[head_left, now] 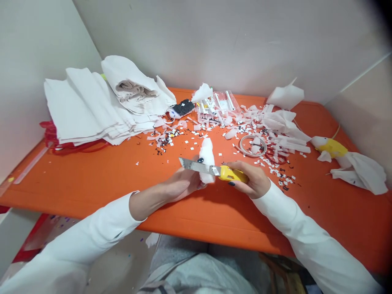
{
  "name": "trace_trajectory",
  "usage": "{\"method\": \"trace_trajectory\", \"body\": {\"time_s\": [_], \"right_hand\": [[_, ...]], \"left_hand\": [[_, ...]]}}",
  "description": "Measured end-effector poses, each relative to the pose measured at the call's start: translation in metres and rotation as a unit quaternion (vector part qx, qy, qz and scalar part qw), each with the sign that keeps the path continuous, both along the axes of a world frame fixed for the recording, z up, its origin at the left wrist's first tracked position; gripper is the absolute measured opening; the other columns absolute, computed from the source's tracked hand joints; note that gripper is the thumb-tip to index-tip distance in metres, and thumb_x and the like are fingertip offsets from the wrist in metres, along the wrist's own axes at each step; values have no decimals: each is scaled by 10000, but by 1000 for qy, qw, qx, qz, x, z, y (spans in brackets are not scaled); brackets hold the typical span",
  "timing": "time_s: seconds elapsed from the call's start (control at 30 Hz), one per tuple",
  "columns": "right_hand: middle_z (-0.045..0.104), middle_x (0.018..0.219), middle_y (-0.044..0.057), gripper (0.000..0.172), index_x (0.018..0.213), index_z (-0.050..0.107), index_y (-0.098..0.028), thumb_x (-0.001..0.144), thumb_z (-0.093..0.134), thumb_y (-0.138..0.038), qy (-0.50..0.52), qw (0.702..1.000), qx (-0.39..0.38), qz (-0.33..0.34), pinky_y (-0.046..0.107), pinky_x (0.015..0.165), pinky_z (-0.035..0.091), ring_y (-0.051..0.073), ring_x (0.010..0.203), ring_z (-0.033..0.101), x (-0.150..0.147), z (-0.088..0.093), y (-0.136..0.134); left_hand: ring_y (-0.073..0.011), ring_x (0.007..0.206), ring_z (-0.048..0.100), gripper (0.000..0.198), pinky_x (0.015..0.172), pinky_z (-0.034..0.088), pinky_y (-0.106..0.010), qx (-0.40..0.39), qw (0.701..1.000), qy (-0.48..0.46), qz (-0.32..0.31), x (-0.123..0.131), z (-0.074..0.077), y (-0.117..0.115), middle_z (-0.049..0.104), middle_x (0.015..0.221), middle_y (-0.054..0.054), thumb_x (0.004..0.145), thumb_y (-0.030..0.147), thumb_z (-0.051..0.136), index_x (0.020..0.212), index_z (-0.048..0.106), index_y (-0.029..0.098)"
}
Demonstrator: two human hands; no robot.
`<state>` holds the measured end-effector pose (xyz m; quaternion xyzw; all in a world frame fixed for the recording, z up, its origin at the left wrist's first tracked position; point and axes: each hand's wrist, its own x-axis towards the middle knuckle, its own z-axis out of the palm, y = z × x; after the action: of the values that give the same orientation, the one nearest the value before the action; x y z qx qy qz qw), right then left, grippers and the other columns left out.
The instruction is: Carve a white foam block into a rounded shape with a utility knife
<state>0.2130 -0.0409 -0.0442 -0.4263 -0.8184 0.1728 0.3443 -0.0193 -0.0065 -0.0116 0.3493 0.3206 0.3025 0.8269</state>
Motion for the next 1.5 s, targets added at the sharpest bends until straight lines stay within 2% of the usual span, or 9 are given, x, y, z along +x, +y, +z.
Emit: {"method": "trace_trajectory", "body": {"time_s": [0.13,0.33,0.5,0.6,0.8,0.97,1.13,1.33,1.5], "right_hand": [[722,935,88,356,1145,585,-197,927,481,-459,4,999,-11,-30,242,570,484,163,688,665,2,-1,-1],[723,920,89,367,1154,588,-196,929,476,-464,-14,999,13,-26,238,565,487,161,677,663,-3,1,0],[723,869,76,349,1143,594,-195,926,490,-447,-15,998,10,-57,225,507,458,147,614,647,-3,1,-1],[725,912,82,340,1161,587,-194,915,527,-421,-12,999,-2,-34,223,548,487,149,645,659,-3,2,-1],[733,905,76,313,1152,596,-203,904,541,-385,-3,999,-23,-31,226,560,494,156,657,666,1,4,1],[730,921,74,303,1147,594,-205,913,527,-386,-6,999,-22,-24,225,579,495,154,676,669,0,6,1],[728,921,84,305,1137,595,-198,915,511,-390,-6,998,-25,-64,244,589,488,166,682,666,-3,7,-2],[726,882,70,308,1139,600,-205,910,519,-395,-4,998,-28,-55,236,565,485,155,633,651,-3,7,-1],[725,906,79,331,1151,592,-207,907,525,-420,-14,998,-9,-53,237,538,475,154,618,646,-4,7,0]], "left_hand": [[-105,596,485,289,554,389,-217,-12,999,-24,23,0,1,1,575,667,-2,706,402,751,730,603,155],[-122,659,547,281,557,413,-203,-58,998,-29,9,1,3,-1,615,727,-20,712,380,746,825,644,143],[-116,636,527,231,537,395,-204,-39,998,-46,24,1,3,-1,627,734,-29,738,345,729,803,636,143],[-121,634,515,250,541,387,-219,-17,999,-23,23,1,2,-1,623,749,-39,760,378,703,797,623,143],[-109,557,427,293,545,371,-244,52,998,18,34,2,-3,1,521,613,11,785,417,647,678,530,170],[-115,575,440,268,535,358,-243,93,994,33,35,1,-5,3,547,644,6,791,419,612,723,534,172],[-122,552,412,235,556,363,-264,120,990,70,16,-3,-12,1,497,597,25,791,407,547,704,498,193],[-136,580,431,192,568,381,-266,109,988,99,41,-5,-14,2,509,622,24,760,384,555,738,519,196],[-135,598,455,215,563,374,-259,85,993,78,7,-1,-11,0,542,666,9,745,396,577,770,532,187]]}}
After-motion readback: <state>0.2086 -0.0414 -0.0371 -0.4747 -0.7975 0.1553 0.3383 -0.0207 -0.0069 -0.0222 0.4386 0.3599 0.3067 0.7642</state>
